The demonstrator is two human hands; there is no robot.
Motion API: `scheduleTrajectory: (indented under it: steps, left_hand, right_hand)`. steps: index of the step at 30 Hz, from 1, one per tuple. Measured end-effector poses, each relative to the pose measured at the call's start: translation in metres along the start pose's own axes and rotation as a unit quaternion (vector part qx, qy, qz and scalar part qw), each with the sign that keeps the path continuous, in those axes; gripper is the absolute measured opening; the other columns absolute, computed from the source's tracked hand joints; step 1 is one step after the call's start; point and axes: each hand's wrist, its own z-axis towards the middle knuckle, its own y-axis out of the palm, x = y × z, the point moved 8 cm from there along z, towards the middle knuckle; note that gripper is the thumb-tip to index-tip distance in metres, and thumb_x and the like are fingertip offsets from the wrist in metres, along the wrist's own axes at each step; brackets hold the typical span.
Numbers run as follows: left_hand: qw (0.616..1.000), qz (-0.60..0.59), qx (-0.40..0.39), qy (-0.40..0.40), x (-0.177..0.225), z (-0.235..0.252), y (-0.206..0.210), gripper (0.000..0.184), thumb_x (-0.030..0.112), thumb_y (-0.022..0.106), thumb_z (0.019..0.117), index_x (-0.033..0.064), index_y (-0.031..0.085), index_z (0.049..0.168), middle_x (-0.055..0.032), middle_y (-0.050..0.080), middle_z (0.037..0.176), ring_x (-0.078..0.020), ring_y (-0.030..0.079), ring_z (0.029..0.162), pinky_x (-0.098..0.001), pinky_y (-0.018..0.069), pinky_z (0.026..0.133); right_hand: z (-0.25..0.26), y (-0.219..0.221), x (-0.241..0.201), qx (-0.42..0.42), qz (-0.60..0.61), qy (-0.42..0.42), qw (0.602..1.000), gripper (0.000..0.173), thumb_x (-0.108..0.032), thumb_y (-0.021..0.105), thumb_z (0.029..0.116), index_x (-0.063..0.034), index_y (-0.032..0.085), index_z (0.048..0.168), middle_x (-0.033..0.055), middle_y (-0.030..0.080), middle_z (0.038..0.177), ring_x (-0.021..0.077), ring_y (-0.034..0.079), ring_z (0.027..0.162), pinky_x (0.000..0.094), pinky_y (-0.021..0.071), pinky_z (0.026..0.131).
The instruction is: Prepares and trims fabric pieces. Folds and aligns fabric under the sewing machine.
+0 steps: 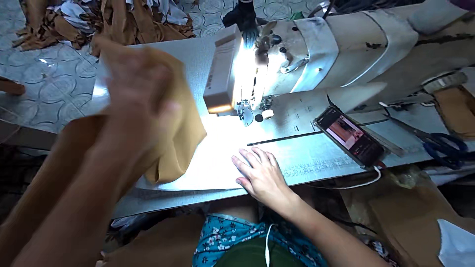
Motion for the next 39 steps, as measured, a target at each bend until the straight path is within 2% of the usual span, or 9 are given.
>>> scheduleTrajectory:
  steps: [3, 8, 11, 15, 18, 21, 29, 35, 39]
  left_hand:
    - [0.998, -0.057, 0.008, 0.026, 0.054, -0.024, 0.038, 0.059, 0.036, 0.064, 0.0961, 0.0152, 0.054, 0.150, -0.0212, 0.032, 0.165, -0.0526, 0.023, 0.151, -0.0833, 0.0182, 0.109]
    - [0.946, -0.064, 0.009, -0.319, -0.068, -0.183, 0.052, 0.060, 0.027, 0.065, 0.0984, -0.0070, 0.049, 0.146, -0.0489, 0.039, 0.143, -0.0733, 0.037, 0.128, -0.0829, 0.0291, 0.101]
    - [0.925, -0.086, -0.017, -0.370, -0.113, -0.189, 0.042, 0.032, 0.011, 0.055, 0.1036, -0.0167, 0.062, 0.117, -0.0454, 0.059, 0.115, -0.0648, 0.056, 0.112, -0.0793, 0.0379, 0.095]
    - [0.943, -0.040, 0.150, -0.295, -0.097, -0.096, -0.016, 0.044, 0.027, 0.047, 0.1076, -0.0092, 0.054, 0.132, -0.0366, 0.057, 0.130, -0.0527, 0.056, 0.123, -0.0667, 0.0439, 0.102]
    - [0.990, -0.027, 0.116, -0.075, 0.021, -0.022, 0.003, 0.068, 0.029, 0.061, 0.0993, -0.0052, 0.038, 0.154, -0.0399, 0.030, 0.157, -0.0610, 0.025, 0.146, -0.0769, 0.0224, 0.113]
    - [0.990, -0.084, 0.038, 0.104, 0.096, -0.027, 0.083, 0.049, 0.039, 0.052, 0.1023, 0.0193, 0.059, 0.146, -0.0103, 0.045, 0.160, -0.0421, 0.033, 0.151, -0.0818, 0.0196, 0.108]
    - [0.993, -0.104, -0.053, -0.014, 0.075, -0.054, 0.125, 0.060, 0.054, 0.048, 0.1009, 0.0207, 0.054, 0.151, -0.0061, 0.039, 0.164, -0.0449, 0.026, 0.153, -0.0822, 0.0171, 0.108]
    - [0.976, -0.141, 0.030, 0.161, 0.108, -0.092, 0.092, 0.024, 0.028, 0.062, 0.0972, 0.0102, 0.078, 0.100, -0.0120, 0.071, 0.094, -0.0322, 0.068, 0.090, -0.0503, 0.0508, 0.076]
    - [0.934, -0.316, -0.115, 0.121, 0.082, -0.113, 0.102, 0.039, 0.033, 0.074, 0.0874, 0.0082, 0.077, 0.117, -0.0101, 0.068, 0.096, -0.0275, 0.064, 0.091, -0.0439, 0.0531, 0.080]
  right_hand:
    - [-0.004, 0.002, 0.006, 0.023, 0.002, -0.016, 1.000, 0.045, -0.043, 0.052, 0.1016, -0.0229, 0.065, 0.140, 0.0071, 0.060, 0.147, 0.0394, 0.053, 0.137, 0.0646, 0.0441, 0.102]
    - [-0.012, 0.008, 0.015, 0.043, 0.027, -0.029, 0.998, 0.046, -0.046, 0.050, 0.1022, -0.0243, 0.066, 0.140, 0.0042, 0.058, 0.150, 0.0369, 0.052, 0.139, 0.0636, 0.0444, 0.104]
    - [-0.011, 0.005, 0.015, 0.043, 0.029, -0.039, 0.998, 0.046, -0.045, 0.050, 0.1020, -0.0237, 0.067, 0.138, 0.0046, 0.059, 0.149, 0.0381, 0.053, 0.138, 0.0642, 0.0446, 0.103]
    - [-0.010, 0.003, 0.012, 0.042, 0.032, -0.047, 0.998, 0.045, -0.044, 0.051, 0.1015, -0.0214, 0.069, 0.135, 0.0068, 0.061, 0.146, 0.0394, 0.053, 0.137, 0.0650, 0.0447, 0.102]
    - [-0.010, 0.002, 0.009, 0.050, 0.034, -0.045, 0.997, 0.041, -0.040, 0.053, 0.1013, -0.0196, 0.072, 0.132, 0.0086, 0.063, 0.144, 0.0421, 0.054, 0.136, 0.0635, 0.0464, 0.101]
    - [-0.013, 0.000, 0.005, 0.064, 0.040, -0.056, 0.996, 0.037, -0.033, 0.054, 0.1003, -0.0177, 0.074, 0.127, 0.0093, 0.066, 0.139, 0.0423, 0.058, 0.132, 0.0624, 0.0487, 0.099]
    - [-0.021, -0.013, 0.013, 0.080, 0.076, -0.128, 0.986, 0.030, -0.025, 0.054, 0.1010, -0.0125, 0.080, 0.108, 0.0077, 0.076, 0.119, 0.0333, 0.066, 0.122, 0.0524, 0.0527, 0.099]
    - [-0.011, -0.014, 0.013, 0.065, 0.076, -0.146, 0.984, 0.030, -0.033, 0.060, 0.0977, -0.0107, 0.079, 0.100, 0.0087, 0.075, 0.101, 0.0279, 0.071, 0.103, 0.0443, 0.0561, 0.086]
    - [-0.006, -0.012, 0.015, 0.020, 0.070, -0.133, 0.988, 0.040, -0.041, 0.066, 0.0911, -0.0125, 0.076, 0.118, 0.0099, 0.070, 0.097, 0.0303, 0.069, 0.089, 0.0474, 0.0545, 0.074]
